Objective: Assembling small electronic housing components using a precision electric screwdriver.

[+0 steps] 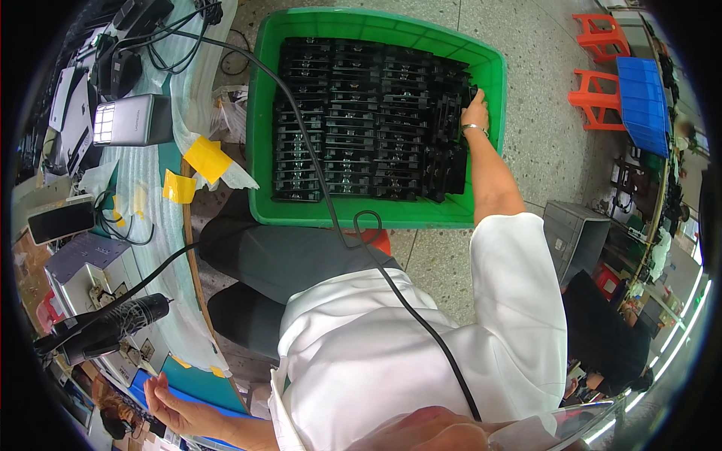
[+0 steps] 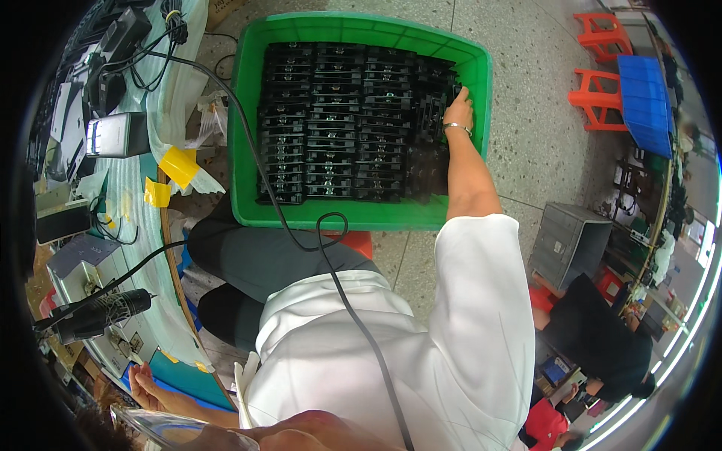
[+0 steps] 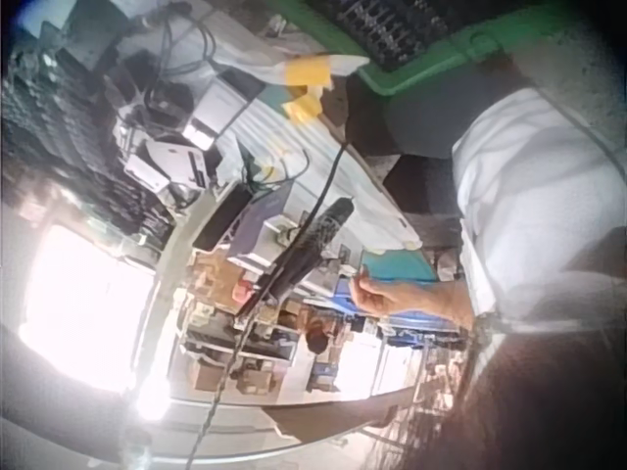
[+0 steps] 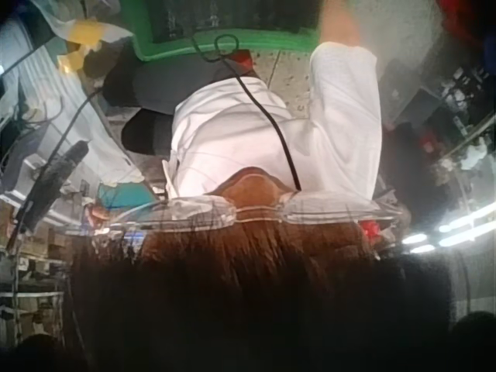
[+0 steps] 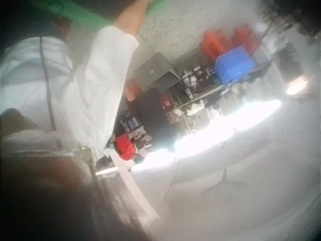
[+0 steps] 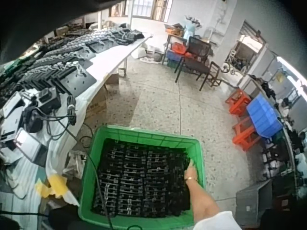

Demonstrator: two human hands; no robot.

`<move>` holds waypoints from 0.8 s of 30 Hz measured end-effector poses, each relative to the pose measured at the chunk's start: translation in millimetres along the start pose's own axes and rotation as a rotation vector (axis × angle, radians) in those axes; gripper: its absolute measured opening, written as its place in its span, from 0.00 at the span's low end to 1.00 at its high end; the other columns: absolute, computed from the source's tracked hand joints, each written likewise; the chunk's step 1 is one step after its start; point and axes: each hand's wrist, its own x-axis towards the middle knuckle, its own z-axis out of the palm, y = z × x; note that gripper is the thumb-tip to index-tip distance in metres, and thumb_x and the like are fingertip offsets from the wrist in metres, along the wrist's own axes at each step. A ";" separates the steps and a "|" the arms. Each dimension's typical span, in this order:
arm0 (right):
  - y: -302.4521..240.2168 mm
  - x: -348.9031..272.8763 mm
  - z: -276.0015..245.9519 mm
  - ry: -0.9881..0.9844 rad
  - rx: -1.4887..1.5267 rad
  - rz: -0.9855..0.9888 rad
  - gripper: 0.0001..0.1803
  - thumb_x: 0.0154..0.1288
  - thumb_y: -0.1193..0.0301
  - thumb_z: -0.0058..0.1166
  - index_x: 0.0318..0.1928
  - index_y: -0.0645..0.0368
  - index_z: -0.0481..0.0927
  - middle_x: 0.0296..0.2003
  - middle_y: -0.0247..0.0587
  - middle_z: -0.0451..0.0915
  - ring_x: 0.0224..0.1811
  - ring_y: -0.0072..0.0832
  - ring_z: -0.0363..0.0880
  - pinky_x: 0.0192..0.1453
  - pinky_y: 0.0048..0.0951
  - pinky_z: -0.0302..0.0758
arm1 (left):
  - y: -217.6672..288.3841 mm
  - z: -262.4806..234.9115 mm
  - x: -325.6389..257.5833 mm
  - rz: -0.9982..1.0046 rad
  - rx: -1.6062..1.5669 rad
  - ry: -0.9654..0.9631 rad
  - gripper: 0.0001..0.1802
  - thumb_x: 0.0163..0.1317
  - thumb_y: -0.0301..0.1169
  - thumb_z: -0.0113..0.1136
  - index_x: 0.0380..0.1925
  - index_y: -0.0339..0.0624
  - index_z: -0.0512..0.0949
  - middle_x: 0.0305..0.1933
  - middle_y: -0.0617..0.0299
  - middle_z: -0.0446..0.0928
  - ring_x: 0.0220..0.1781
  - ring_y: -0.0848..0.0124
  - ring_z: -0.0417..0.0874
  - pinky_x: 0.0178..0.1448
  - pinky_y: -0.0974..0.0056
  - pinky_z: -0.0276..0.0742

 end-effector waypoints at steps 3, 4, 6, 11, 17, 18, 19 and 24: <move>9.8 -3.7 18.2 0.051 0.042 -0.058 0.39 0.60 0.74 0.58 0.68 0.58 0.53 0.57 0.59 0.70 0.59 0.52 0.70 0.57 0.48 0.74 | -4.9 -3.0 -0.3 -0.003 0.005 -0.038 0.14 0.73 0.34 0.49 0.48 0.35 0.76 0.44 0.58 0.79 0.45 0.71 0.78 0.55 0.67 0.72; 7.0 -6.9 19.2 0.048 0.044 -0.060 0.39 0.60 0.74 0.58 0.68 0.58 0.53 0.57 0.59 0.70 0.59 0.52 0.70 0.57 0.48 0.74 | -5.4 -4.2 -1.3 -0.002 0.008 -0.035 0.14 0.73 0.34 0.49 0.48 0.35 0.76 0.44 0.58 0.79 0.45 0.71 0.78 0.55 0.67 0.72; -1.4 -17.5 18.2 0.121 -0.006 -0.031 0.39 0.59 0.74 0.57 0.69 0.58 0.53 0.63 0.57 0.63 0.63 0.52 0.64 0.60 0.46 0.72 | -4.0 -2.4 -2.7 -0.028 0.000 -0.013 0.14 0.73 0.34 0.49 0.48 0.35 0.76 0.43 0.58 0.79 0.45 0.71 0.78 0.55 0.68 0.72; 16.9 -37.2 29.9 0.106 -0.172 -0.163 0.33 0.63 0.76 0.51 0.68 0.60 0.57 0.65 0.51 0.61 0.62 0.52 0.66 0.59 0.45 0.73 | 3.4 4.9 -4.2 -0.041 0.044 -0.018 0.14 0.73 0.34 0.49 0.49 0.36 0.76 0.43 0.58 0.79 0.46 0.71 0.79 0.55 0.68 0.72; 28.3 -28.1 46.1 -0.008 -0.145 -0.036 0.27 0.70 0.75 0.37 0.68 0.59 0.57 0.62 0.53 0.63 0.52 0.50 0.76 0.50 0.47 0.80 | 2.8 2.0 -6.2 -0.009 0.052 -0.048 0.14 0.73 0.33 0.49 0.49 0.36 0.76 0.43 0.57 0.79 0.46 0.71 0.79 0.54 0.69 0.73; 21.3 -29.2 33.8 0.001 -0.147 -0.035 0.28 0.70 0.74 0.38 0.69 0.58 0.55 0.59 0.53 0.66 0.50 0.49 0.78 0.48 0.47 0.80 | 1.8 1.3 -6.8 -0.014 0.038 -0.047 0.14 0.73 0.33 0.49 0.49 0.36 0.76 0.43 0.57 0.79 0.46 0.71 0.79 0.54 0.69 0.73; 21.1 -29.1 36.1 0.002 -0.144 -0.036 0.28 0.70 0.74 0.38 0.69 0.58 0.55 0.59 0.53 0.66 0.50 0.49 0.78 0.48 0.47 0.80 | 0.9 -0.4 -7.8 -0.012 0.037 -0.044 0.14 0.73 0.33 0.49 0.49 0.36 0.76 0.43 0.57 0.79 0.46 0.71 0.79 0.54 0.69 0.73; 31.2 -25.5 57.7 -0.169 -0.163 0.070 0.31 0.70 0.70 0.38 0.72 0.59 0.50 0.58 0.52 0.70 0.52 0.49 0.79 0.52 0.48 0.78 | -6.8 -9.6 -17.2 -0.015 0.090 -0.037 0.14 0.73 0.33 0.49 0.48 0.34 0.76 0.43 0.58 0.78 0.46 0.70 0.79 0.54 0.68 0.73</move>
